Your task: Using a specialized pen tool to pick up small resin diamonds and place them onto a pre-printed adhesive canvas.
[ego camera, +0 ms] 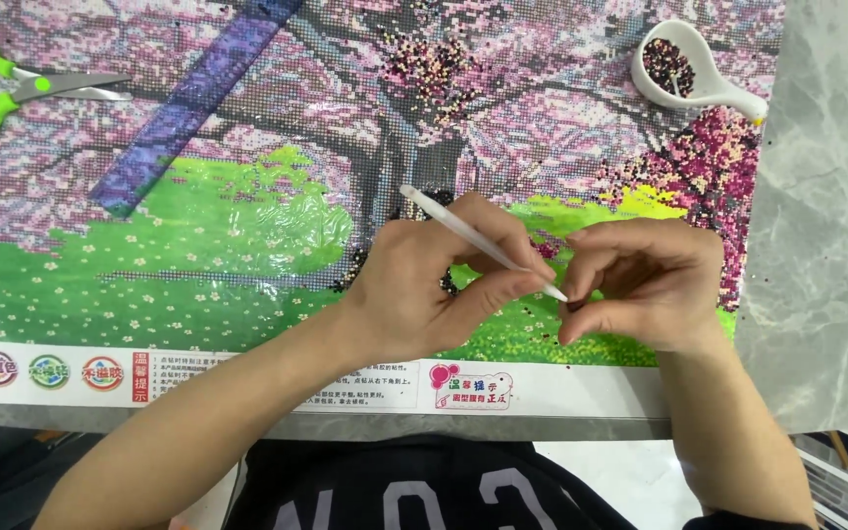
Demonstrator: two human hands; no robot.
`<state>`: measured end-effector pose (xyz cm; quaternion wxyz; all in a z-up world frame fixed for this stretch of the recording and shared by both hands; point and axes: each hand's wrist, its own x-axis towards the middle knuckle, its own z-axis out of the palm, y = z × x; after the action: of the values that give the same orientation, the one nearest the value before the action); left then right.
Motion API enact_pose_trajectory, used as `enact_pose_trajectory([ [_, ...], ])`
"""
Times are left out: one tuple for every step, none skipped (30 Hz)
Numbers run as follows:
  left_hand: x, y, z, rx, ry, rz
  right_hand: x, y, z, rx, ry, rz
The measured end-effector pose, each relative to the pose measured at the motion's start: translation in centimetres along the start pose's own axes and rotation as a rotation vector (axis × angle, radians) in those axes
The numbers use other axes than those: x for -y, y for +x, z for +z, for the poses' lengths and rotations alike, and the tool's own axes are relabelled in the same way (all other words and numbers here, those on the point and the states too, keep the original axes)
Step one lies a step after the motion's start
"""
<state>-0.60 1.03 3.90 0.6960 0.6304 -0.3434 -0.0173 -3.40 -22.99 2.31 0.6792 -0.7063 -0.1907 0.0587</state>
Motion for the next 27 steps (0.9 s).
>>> enact_pose_trajectory([
  [0.1,0.0,0.1,0.0,0.0,0.002,-0.1,-0.1,0.1,0.0,-0.002,-0.001],
  [0.2,0.0,0.1,-0.003,0.018,-0.001,-0.2,-0.2,0.2,-0.02,0.015,0.01],
  [0.3,0.0,0.2,-0.005,0.037,-0.005,-0.4,-0.2,0.3,-0.041,0.033,0.02],
  [0.2,0.0,0.2,-0.005,0.037,-0.003,-0.5,-0.2,0.3,-0.04,0.033,0.018],
  [0.1,0.0,0.2,-0.012,0.025,-0.019,-0.6,-0.3,0.4,-0.055,0.035,0.02],
  [0.1,0.0,0.2,-0.018,0.012,-0.034,-0.7,-0.3,0.4,-0.07,0.037,0.022],
  [0.1,0.0,0.3,-0.018,0.013,-0.032,-0.8,-0.3,0.5,-0.07,0.036,0.021],
  [0.1,0.0,0.3,-0.015,0.002,-0.025,-0.8,-0.2,0.5,-0.075,0.027,0.012],
  [0.1,-0.1,0.4,-0.013,-0.009,-0.019,-0.9,-0.2,0.6,-0.08,0.018,0.005],
  [0.2,-0.1,0.5,-0.012,-0.009,-0.019,-1.0,-0.2,0.6,-0.08,0.018,0.004],
  [0.4,0.0,0.6,-0.011,-0.002,0.022,-1.0,-0.2,0.7,-0.089,0.02,0.002],
  [0.5,0.0,0.6,-0.01,0.004,0.063,-1.0,-0.1,0.7,-0.097,0.021,0.001],
  [0.7,-0.1,0.6,-0.008,0.004,0.063,-1.1,-0.1,0.8,-0.098,0.021,0.0],
  [0.8,-0.2,0.5,0.012,0.064,0.086,-1.1,0.0,0.9,-0.095,0.025,-0.009],
  [1.0,-0.3,0.4,0.032,0.122,0.11,-1.0,0.1,1.0,-0.091,0.027,-0.017],
  [0.8,-0.2,0.2,0.033,0.121,0.11,-1.1,0.0,0.9,-0.093,0.026,-0.017],
  [0.7,-0.1,-0.1,0.1,0.146,0.052,-1.3,-0.1,0.9,-0.091,0.028,0.002],
  [0.5,-0.1,-0.4,0.168,0.171,-0.005,-1.4,-0.1,0.9,-0.09,0.031,0.021],
  [0.4,0.0,-0.7,0.169,0.172,-0.006,-1.5,0.1,1.1,-0.091,0.032,0.021],
  [0.2,0.1,-0.9,0.225,0.2,0.007,-1.5,0.3,1.2,-0.076,0.108,-0.008],
  [0.2,0.3,-1.2,0.284,0.225,0.022,-1.6,0.4,1.3,-0.066,0.182,-0.037],
  [0.2,0.1,-1.2,0.289,0.223,0.024,-1.5,0.4,1.1,-0.071,0.181,-0.038],
  [0.3,0.1,-1.2,0.267,0.194,0.007,-1.4,0.5,0.8,-0.084,0.169,-0.079],
  [0.4,0.0,-1.2,0.246,0.165,-0.01,-1.3,0.7,0.5,-0.098,0.157,-0.12],
  [-0.1,0.2,-1.2,0.248,0.166,-0.011,-1.2,0.6,0.5,-0.099,0.159,-0.12],
  [-0.5,0.3,-1.3,0.198,0.104,-0.067,-1.2,0.5,0.5,-0.109,0.179,-0.125],
  [-0.8,0.6,-1.3,0.149,0.04,-0.12,-1.1,0.4,0.4,-0.121,0.196,-0.129],
])
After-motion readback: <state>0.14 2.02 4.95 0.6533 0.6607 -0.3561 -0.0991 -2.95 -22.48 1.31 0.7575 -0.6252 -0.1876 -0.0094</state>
